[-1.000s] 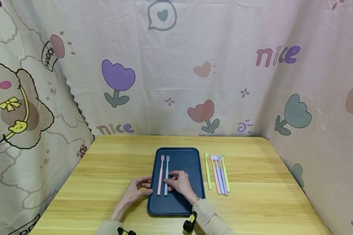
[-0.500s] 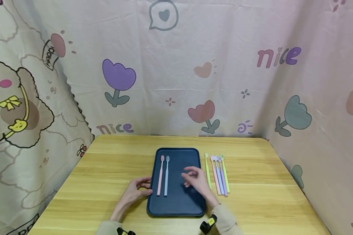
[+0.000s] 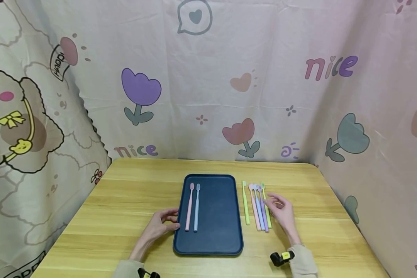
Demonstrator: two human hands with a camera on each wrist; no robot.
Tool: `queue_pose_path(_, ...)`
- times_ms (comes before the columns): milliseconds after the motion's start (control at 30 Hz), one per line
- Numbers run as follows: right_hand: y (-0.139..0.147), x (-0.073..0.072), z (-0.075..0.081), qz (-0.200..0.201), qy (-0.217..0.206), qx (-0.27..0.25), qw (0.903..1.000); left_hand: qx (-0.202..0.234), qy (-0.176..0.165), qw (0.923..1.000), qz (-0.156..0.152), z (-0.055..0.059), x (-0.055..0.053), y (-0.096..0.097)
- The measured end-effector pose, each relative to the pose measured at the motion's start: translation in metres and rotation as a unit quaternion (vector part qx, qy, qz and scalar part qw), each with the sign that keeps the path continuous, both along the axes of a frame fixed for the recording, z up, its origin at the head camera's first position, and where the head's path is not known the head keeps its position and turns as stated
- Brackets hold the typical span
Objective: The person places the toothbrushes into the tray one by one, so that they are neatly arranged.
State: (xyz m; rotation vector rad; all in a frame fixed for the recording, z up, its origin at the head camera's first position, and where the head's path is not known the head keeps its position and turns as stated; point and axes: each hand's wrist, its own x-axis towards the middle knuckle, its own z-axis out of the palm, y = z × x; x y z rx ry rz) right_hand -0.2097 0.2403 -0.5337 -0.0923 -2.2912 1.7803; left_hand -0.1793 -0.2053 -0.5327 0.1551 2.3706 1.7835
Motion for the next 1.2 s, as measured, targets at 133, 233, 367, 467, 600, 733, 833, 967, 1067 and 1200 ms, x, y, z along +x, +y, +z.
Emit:
queue_pose_path(133, 0.014, 0.000, -0.007, 0.005, -0.010, 0.022, 0.9997, -0.006, 0.001, 1.0000, 0.003, 0.001, 0.000, 0.001)
queue_pose_path(233, 0.018, 0.001, -0.010, 0.012, -0.017, 0.031, 0.9993, -0.013, 0.003, 0.9999, 0.004, 0.001, 0.000, 0.001)
queue_pose_path(367, 0.019, 0.000, -0.013, 0.017, -0.024, 0.035, 0.9990, -0.011, 0.001, 0.9999, 0.005, 0.002, 0.001, 0.002)
queue_pose_path(467, 0.018, -0.001, -0.013, 0.020, -0.027, 0.035, 0.9988, -0.008, 0.002, 1.0000, 0.003, 0.002, 0.001, 0.002)
queue_pose_path(600, 0.017, -0.001, -0.013, 0.024, -0.027, 0.041, 0.9985, -0.007, 0.006, 0.9999, -0.005, 0.002, 0.002, 0.001)
queue_pose_path(733, 0.017, -0.001, -0.014, 0.020, -0.032, 0.049, 0.9981, -0.005, 0.006, 0.9999, -0.007, 0.002, 0.003, 0.001)
queue_pose_path(833, 0.017, -0.001, -0.014, 0.015, -0.037, 0.055, 0.9977, -0.003, 0.004, 1.0000, -0.007, 0.002, 0.003, 0.001)
queue_pose_path(967, 0.017, -0.001, -0.015, 0.013, -0.041, 0.060, 0.9973, -0.005, 0.002, 1.0000, -0.004, 0.002, 0.002, 0.001)
queue_pose_path(1067, 0.018, -0.001, -0.014, 0.015, -0.042, 0.056, 0.9974, -0.010, 0.002, 0.9999, -0.004, 0.002, 0.002, 0.002)
queue_pose_path(1200, 0.018, 0.000, -0.013, 0.017, -0.046, 0.050, 0.9975, -0.009, 0.003, 0.9999, -0.005, 0.003, 0.003, 0.002)
